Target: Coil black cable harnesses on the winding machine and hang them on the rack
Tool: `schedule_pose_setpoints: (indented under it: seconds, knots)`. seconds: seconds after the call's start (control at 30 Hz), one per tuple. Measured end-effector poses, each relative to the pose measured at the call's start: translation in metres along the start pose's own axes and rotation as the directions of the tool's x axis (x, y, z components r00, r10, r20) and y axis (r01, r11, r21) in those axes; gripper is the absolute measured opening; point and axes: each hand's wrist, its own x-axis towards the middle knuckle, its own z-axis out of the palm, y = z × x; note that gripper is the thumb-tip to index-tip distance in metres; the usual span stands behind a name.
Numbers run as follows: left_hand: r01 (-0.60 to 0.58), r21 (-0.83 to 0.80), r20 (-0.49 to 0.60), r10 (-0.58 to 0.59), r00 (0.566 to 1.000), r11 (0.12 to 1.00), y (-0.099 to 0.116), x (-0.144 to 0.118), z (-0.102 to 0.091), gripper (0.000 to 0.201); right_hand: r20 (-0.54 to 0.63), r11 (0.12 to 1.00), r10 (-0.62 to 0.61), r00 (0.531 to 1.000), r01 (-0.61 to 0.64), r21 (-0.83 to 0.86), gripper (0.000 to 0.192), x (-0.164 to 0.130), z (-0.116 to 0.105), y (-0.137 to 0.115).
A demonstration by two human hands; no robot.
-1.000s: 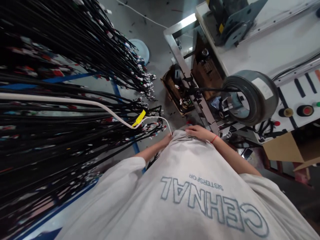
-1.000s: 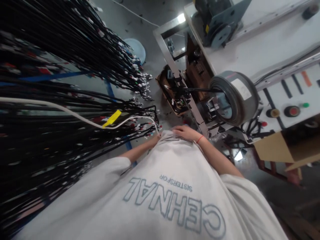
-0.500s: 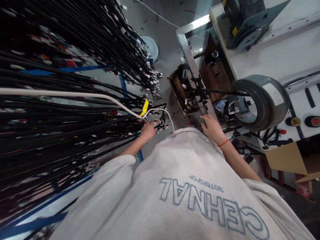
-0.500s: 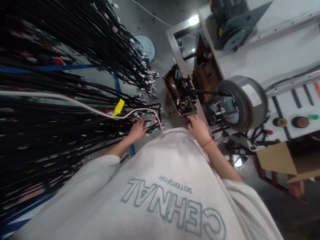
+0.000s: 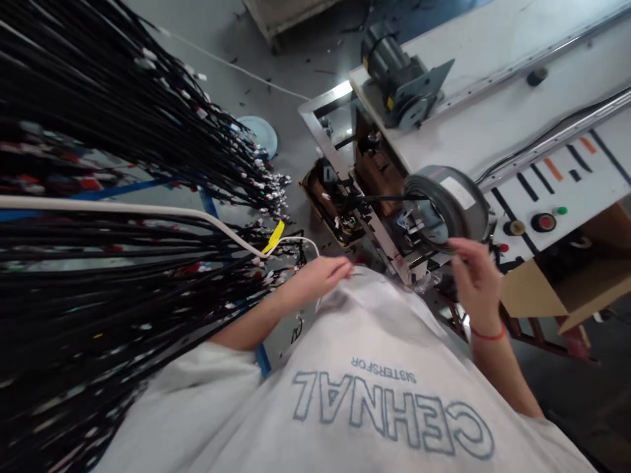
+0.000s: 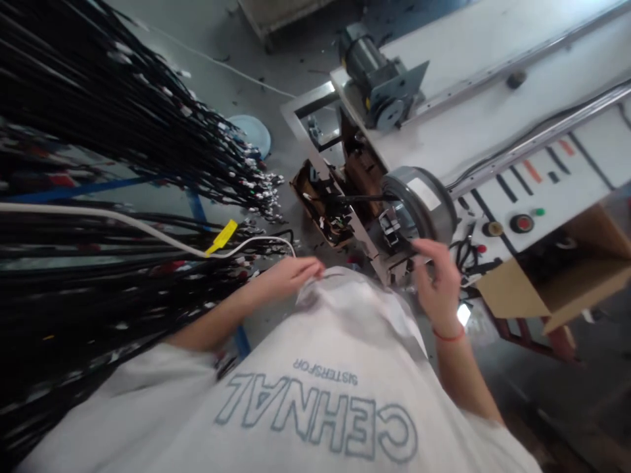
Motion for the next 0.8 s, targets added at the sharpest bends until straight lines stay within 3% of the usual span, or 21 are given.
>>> schedule_pose_setpoints:
  seconds: [0.07,0.1,0.17,0.27,0.4,0.47,0.57,0.67,0.73,0.8]
  knots:
    - [-0.104,0.110,-0.267,0.131,0.955,0.988,0.036,0.052,-0.017,0.038,-0.297,0.998,0.046,0.954,-0.055,-0.022,0.023,0.016,-0.021,0.008]
    - [-0.097,0.195,-0.360,0.163,0.918,0.976,0.050,0.080,-0.020,0.039,-0.382,0.996,0.088,0.920,-0.094,0.003,0.023,0.022,-0.029,0.014]
    - [-0.036,0.337,-0.416,0.183,0.891,0.941,0.066,0.133,-0.018,0.041,-0.428,0.985,0.172,0.887,-0.152,0.082,0.022,0.025,-0.040,0.023]
    - [-0.023,0.493,-0.281,0.184,0.942,0.870,0.061,0.185,-0.010,0.042,-0.338,0.970,0.223,0.914,-0.173,0.172,0.018,0.009,-0.036,0.023]
    - [-0.053,0.532,-0.173,0.170,0.970,0.845,0.041,0.211,-0.014,0.048,-0.062,0.882,0.323,0.944,-0.277,0.382,0.018,-0.021,0.000,0.010]
    - [-0.029,0.481,-0.154,0.117,0.981,0.876,0.040,0.213,-0.021,0.044,0.084,0.812,0.356,0.931,-0.352,0.465,0.021,-0.027,0.022,0.004]
    - [0.089,0.393,-0.241,0.009,0.970,0.915,0.050,0.192,-0.024,0.031,0.221,0.751,0.346,0.912,-0.410,0.517,0.026,-0.022,0.052,0.003]
    - [0.153,0.330,-0.342,-0.034,0.939,0.931,0.065,0.145,-0.014,0.025,0.234,0.750,0.376,0.897,-0.443,0.492,0.032,-0.010,0.075,0.009]
    - [0.113,0.314,-0.308,-0.012,0.951,0.943,0.074,0.110,-0.004,0.025,0.222,0.722,0.410,0.885,-0.464,0.513,0.039,0.001,0.085,0.015]
    - [0.040,0.296,-0.231,0.031,0.972,0.954,0.079,0.079,0.005,0.027,0.252,0.615,0.423,0.870,-0.480,0.625,0.045,0.015,0.090,0.020]
